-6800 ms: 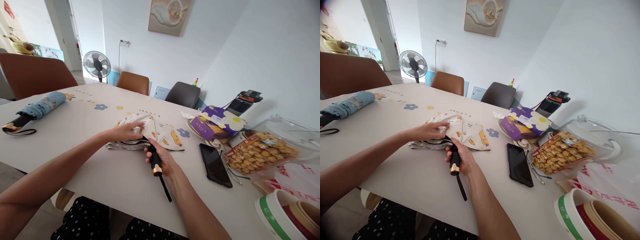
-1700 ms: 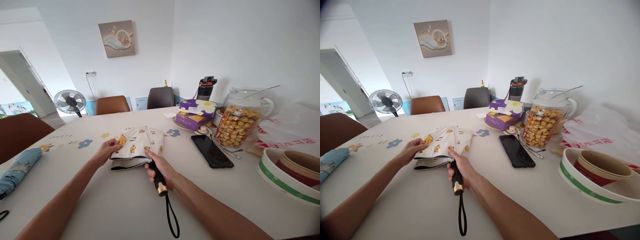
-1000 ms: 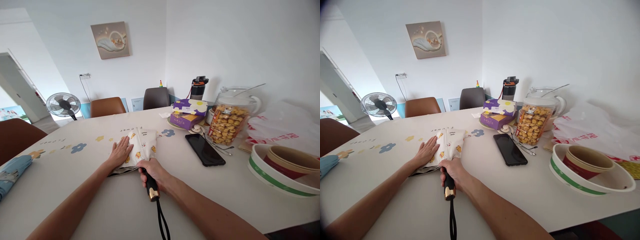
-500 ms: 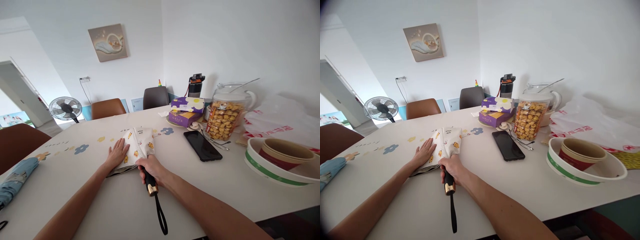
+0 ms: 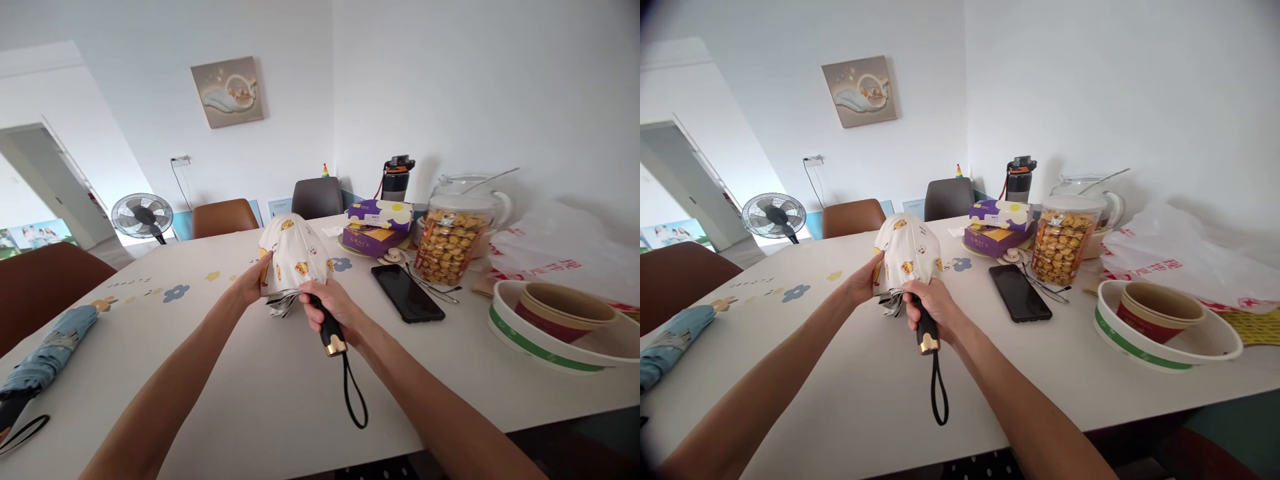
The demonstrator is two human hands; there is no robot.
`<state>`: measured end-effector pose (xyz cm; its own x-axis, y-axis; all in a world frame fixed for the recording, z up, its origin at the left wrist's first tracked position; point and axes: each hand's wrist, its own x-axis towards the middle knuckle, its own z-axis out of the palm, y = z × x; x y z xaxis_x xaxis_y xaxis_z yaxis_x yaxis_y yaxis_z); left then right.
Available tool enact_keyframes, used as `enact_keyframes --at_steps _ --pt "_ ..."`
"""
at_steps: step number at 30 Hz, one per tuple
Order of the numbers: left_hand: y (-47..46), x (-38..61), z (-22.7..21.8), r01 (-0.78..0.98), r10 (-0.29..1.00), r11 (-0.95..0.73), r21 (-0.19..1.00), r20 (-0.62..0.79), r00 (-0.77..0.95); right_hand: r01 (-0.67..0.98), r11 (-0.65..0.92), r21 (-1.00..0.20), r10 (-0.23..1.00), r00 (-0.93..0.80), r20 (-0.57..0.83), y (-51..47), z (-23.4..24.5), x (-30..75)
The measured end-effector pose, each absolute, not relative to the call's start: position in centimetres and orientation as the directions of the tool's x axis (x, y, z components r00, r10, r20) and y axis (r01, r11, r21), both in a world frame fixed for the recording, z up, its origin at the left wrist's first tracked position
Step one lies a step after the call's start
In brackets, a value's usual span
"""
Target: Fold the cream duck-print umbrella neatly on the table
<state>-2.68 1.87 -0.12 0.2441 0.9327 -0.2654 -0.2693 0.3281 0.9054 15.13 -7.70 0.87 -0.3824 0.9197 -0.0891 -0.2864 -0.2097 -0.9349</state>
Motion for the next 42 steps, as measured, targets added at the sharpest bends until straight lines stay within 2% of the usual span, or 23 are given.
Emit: enact_keyframes --at_steps 4,6,8,10,13,16,20,27,30,34,36,38,40,42 --pt "1.6 -1.2 2.6 -0.480 0.924 0.294 0.827 -0.117 0.365 -0.001 0.020 -1.000 0.976 -0.218 0.020 -9.7 4.4 17.6" --pt "0.6 -1.1 4.2 -0.529 0.913 0.271 0.804 -0.040 0.407 0.095 0.071 -0.993 0.988 -0.145 0.057 -10.8 5.5 18.3" --pt "-0.7 -1.8 5.1 -0.542 0.913 0.237 0.806 0.006 0.409 0.064 -0.016 -0.998 0.989 -0.148 -0.025 -11.5 5.5 18.3" --pt "-2.1 -3.1 5.0 -0.506 0.923 0.230 0.832 -0.021 0.384 -0.019 -0.207 -0.978 0.958 -0.205 -0.199 -11.8 4.3 17.3" --pt "-3.7 -6.0 2.5 -0.356 0.936 0.305 0.883 -0.209 0.282 -0.092 -0.418 -0.904 0.893 -0.223 -0.390 -11.4 0.9 14.6" --pt "-4.6 -9.3 -0.8 -0.233 0.927 0.373 0.898 -0.368 0.068 -0.094 -0.509 -0.856 0.848 -0.227 -0.479 -10.6 -2.0 11.7" --pt "-5.3 -12.3 -2.8 -0.220 0.908 0.398 0.891 -0.416 -0.042 -0.194 -0.573 -0.796 0.800 -0.344 -0.492 -10.4 -3.2 9.3" --pt "-5.1 -13.3 -2.0 -0.203 0.952 0.278 0.939 -0.297 -0.069 -0.229 -0.747 -0.624 0.637 -0.517 -0.572 -11.4 -3.1 8.6" --pt "-5.4 -13.6 -2.0 -0.149 0.969 0.197 0.969 -0.215 -0.119 -0.211 -0.739 -0.640 0.637 -0.530 -0.560 -11.4 -3.3 8.8" --pt "-5.4 -14.1 -2.8 0.052 0.950 0.219 0.974 -0.200 -0.238 -0.272 -0.637 -0.721 0.736 -0.491 -0.465 -10.4 -3.8 8.8" --pt "-5.0 -14.4 -3.5 0.257 0.933 0.277 0.926 -0.195 -0.304 -0.303 -0.633 -0.712 0.742 -0.501 -0.446 -9.8 -4.0 8.6" --pt "-4.7 -14.7 -4.2 0.508 0.922 0.315 0.801 -0.132 -0.363 -0.300 -0.646 -0.702 0.732 -0.507 -0.456 -9.5 -4.2 8.3" --pt "-4.4 -14.8 -4.7 0.750 0.931 0.295 0.593 -0.002 -0.365 -0.279 -0.651 -0.706 0.725 -0.507 -0.467 -9.3 -4.3 8.1" --pt "-4.4 -14.8 -5.0 0.903 0.940 0.245 0.354 0.141 -0.310 -0.274 -0.639 -0.719 0.732 -0.505 -0.458 -9.3 -4.4 8.1"
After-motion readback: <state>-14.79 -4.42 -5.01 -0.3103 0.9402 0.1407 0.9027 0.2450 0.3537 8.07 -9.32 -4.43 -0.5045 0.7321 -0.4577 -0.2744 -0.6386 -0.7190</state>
